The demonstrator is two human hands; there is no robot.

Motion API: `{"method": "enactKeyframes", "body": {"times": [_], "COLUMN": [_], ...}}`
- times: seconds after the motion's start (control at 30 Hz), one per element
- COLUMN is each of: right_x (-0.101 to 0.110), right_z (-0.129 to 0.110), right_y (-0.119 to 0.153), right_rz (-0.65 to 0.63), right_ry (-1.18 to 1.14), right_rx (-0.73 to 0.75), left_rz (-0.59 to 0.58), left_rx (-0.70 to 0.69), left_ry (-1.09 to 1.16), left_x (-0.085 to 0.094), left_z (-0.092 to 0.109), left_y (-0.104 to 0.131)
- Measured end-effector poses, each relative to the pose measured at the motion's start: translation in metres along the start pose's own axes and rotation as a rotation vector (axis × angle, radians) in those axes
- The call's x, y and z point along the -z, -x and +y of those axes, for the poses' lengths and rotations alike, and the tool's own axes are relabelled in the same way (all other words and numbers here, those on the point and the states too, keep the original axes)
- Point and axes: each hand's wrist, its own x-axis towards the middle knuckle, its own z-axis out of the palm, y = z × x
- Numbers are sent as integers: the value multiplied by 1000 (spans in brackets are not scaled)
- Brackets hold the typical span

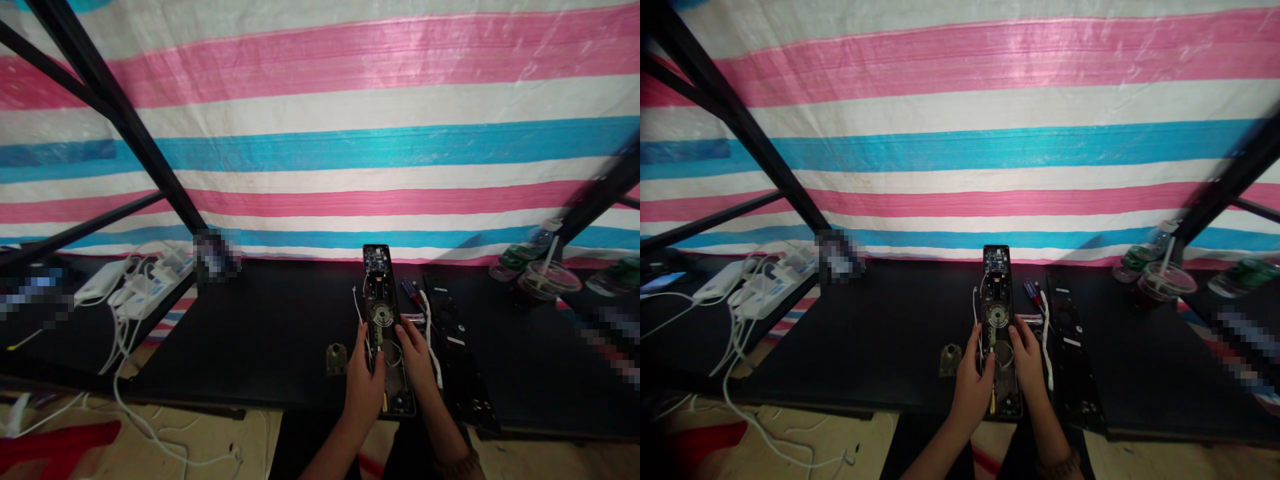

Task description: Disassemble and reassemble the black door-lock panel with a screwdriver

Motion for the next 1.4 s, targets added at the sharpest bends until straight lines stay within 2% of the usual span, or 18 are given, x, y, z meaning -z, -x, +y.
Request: {"method": "enactKeyframes", "body": {"times": [0.9, 1.4], "right_x": [2, -1], "right_z": [5, 1], "right_y": [-3, -1], "right_rz": [-10, -14], "right_ry": [-10, -46], "right_rx": [8, -2], "left_rz": [-9, -31], "left_rx": [23, 35], "left_ry": [0, -37], "left_x": [0, 1], "left_z": [-2, 0], "left_y": [-1, -1]}}
